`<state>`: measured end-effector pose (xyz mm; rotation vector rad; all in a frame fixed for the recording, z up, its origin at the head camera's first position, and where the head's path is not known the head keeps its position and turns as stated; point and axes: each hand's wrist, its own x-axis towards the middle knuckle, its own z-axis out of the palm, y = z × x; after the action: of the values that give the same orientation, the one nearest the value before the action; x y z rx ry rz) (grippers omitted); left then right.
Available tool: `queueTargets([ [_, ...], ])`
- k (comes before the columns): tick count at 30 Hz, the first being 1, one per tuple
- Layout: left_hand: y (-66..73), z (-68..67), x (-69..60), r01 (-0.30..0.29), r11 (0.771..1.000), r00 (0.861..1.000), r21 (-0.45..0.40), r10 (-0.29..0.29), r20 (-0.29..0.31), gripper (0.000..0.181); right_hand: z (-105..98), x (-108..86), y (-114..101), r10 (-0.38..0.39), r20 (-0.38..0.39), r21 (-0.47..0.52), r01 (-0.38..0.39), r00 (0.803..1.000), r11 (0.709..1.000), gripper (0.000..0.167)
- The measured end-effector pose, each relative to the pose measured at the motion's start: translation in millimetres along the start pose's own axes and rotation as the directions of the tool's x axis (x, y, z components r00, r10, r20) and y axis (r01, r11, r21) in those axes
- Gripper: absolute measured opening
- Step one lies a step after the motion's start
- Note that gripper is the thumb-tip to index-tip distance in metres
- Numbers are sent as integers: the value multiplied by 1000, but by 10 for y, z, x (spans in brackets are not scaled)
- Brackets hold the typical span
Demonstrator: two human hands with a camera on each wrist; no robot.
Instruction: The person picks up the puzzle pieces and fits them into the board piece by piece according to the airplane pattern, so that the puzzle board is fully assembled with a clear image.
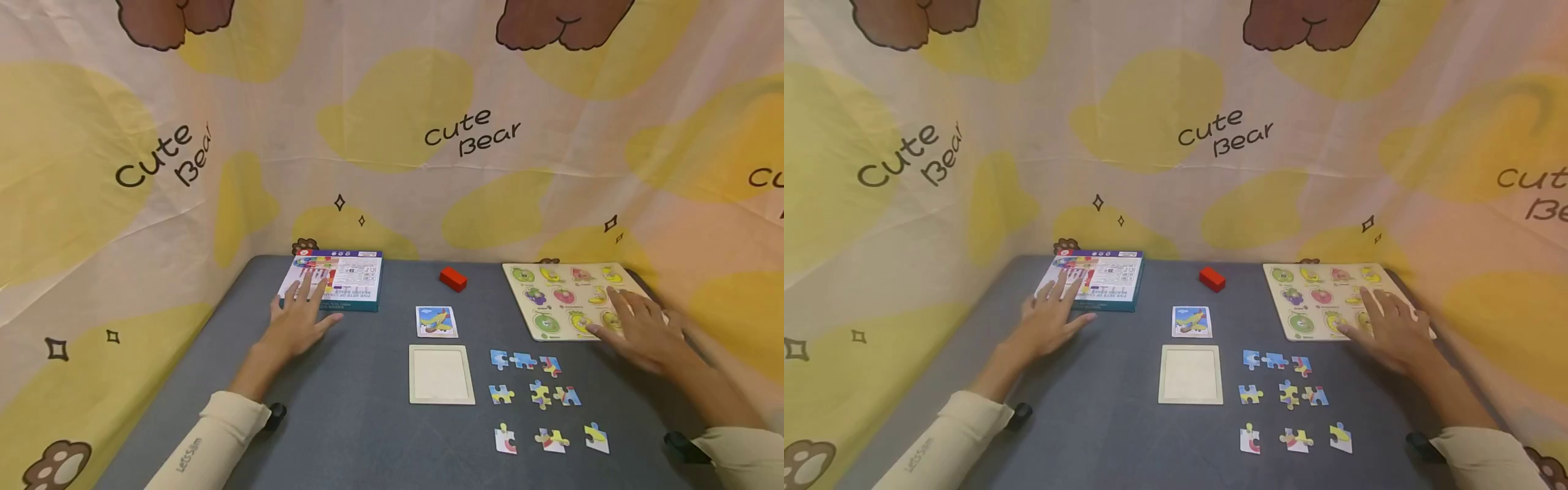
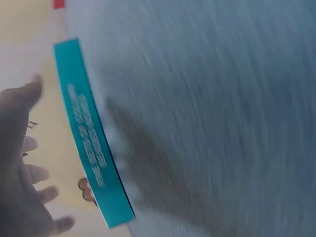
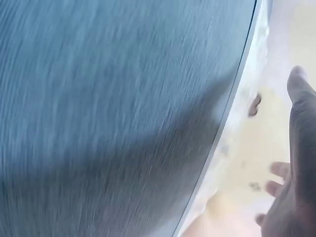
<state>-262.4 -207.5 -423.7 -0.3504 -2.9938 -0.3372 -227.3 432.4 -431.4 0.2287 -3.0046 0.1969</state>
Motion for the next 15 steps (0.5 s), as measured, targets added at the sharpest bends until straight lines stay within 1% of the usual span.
queueTargets([
  [2, 81, 26, -11, -17, 998, 1000, -66, 17, -12, 86, 17, 9, -110, -7, 19, 36, 6, 1000, 999, 101],
  [3, 133, 37, -20, -28, 994, 1000, -106, 26, -17, 84, 23, 14, -171, -12, 21, 38, 12, 1000, 999, 101],
  [6, 304, 81, -50, -43, 974, 999, -224, 42, -9, 80, 19, 29, -383, -35, 39, 49, 33, 999, 998, 100],
  [9, 508, 131, -74, -62, 936, 998, -346, 67, 2, 71, 6, 51, -626, -63, 62, 72, 58, 996, 996, 99],
  [11, 645, 165, -83, -61, 908, 997, -414, 74, 17, 64, 9, 63, -777, -89, 72, 76, 84, 993, 994, 97],
  [15, 881, 241, -89, -56, 860, 994, -507, 95, 51, 55, 41, 69, -1049, -138, 96, 88, 130, 986, 988, 94],
])
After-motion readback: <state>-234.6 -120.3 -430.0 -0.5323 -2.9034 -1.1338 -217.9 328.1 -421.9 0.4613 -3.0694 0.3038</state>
